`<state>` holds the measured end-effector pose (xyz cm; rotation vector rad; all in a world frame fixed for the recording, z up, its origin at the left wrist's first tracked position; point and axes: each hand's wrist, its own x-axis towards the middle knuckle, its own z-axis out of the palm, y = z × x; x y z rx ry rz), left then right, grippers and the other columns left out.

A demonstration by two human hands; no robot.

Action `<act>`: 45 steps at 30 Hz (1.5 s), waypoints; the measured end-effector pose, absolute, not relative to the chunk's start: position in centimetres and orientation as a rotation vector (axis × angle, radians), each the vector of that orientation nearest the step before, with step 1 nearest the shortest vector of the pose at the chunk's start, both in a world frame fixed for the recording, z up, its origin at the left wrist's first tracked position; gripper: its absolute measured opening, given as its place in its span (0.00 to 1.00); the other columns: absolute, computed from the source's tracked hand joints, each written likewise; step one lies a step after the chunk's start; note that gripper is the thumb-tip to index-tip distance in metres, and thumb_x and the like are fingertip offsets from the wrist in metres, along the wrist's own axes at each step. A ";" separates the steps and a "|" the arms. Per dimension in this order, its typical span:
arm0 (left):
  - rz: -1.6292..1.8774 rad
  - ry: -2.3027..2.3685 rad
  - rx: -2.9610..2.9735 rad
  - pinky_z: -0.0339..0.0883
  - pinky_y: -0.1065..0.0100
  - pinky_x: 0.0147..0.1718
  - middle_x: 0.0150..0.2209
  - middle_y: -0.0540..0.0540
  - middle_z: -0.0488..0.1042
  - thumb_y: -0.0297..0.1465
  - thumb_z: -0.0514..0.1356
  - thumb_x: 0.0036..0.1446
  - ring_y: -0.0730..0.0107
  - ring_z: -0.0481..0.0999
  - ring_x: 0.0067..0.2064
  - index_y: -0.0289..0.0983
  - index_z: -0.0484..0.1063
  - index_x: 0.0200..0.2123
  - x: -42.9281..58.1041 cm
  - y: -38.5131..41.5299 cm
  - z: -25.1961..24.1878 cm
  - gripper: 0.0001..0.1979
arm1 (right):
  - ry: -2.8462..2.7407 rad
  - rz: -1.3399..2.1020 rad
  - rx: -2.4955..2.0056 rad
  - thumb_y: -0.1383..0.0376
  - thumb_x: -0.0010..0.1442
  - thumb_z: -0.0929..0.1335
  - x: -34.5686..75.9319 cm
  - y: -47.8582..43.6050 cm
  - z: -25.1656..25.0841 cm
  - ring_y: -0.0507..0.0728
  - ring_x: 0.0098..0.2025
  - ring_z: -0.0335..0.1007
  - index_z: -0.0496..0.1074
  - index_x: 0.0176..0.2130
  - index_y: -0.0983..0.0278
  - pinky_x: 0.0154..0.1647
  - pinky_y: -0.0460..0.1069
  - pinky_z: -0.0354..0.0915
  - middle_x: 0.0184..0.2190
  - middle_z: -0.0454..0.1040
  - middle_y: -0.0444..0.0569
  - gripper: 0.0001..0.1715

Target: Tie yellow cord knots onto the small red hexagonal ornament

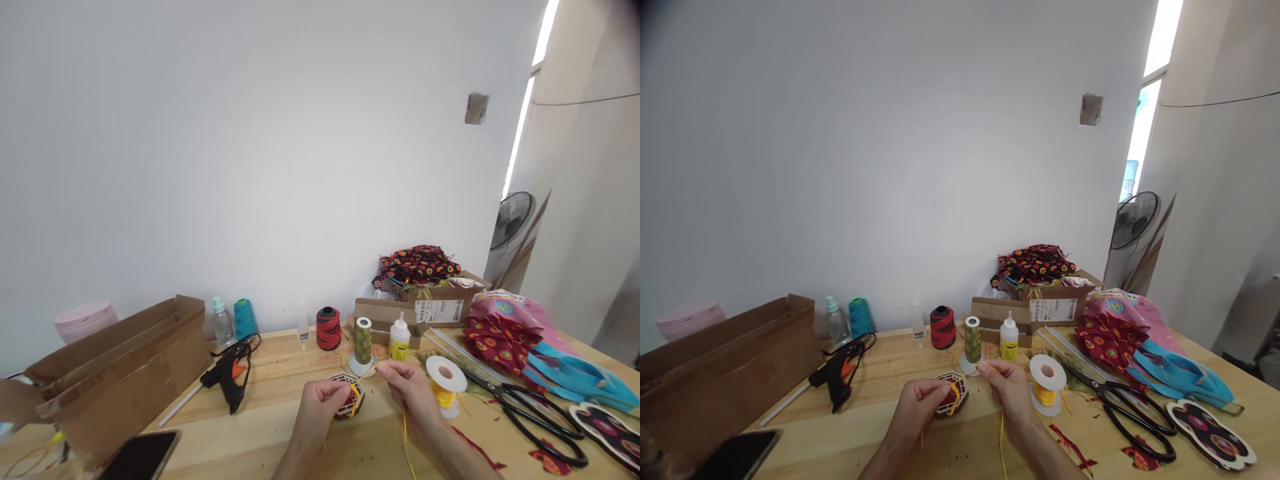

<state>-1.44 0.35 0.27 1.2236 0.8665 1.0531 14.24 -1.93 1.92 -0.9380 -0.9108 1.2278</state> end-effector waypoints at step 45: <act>0.947 0.844 1.377 0.61 0.73 0.22 0.20 0.46 0.74 0.33 0.60 0.39 0.73 0.68 0.22 0.30 0.74 0.24 -1.4 -0.6 0.8 0.11 | -1.971 0.316 -0.978 0.66 0.53 0.60 13.6 -3.1 1.9 0.54 0.31 0.61 0.68 0.36 0.61 0.31 0.48 0.58 0.29 0.67 0.49 0.11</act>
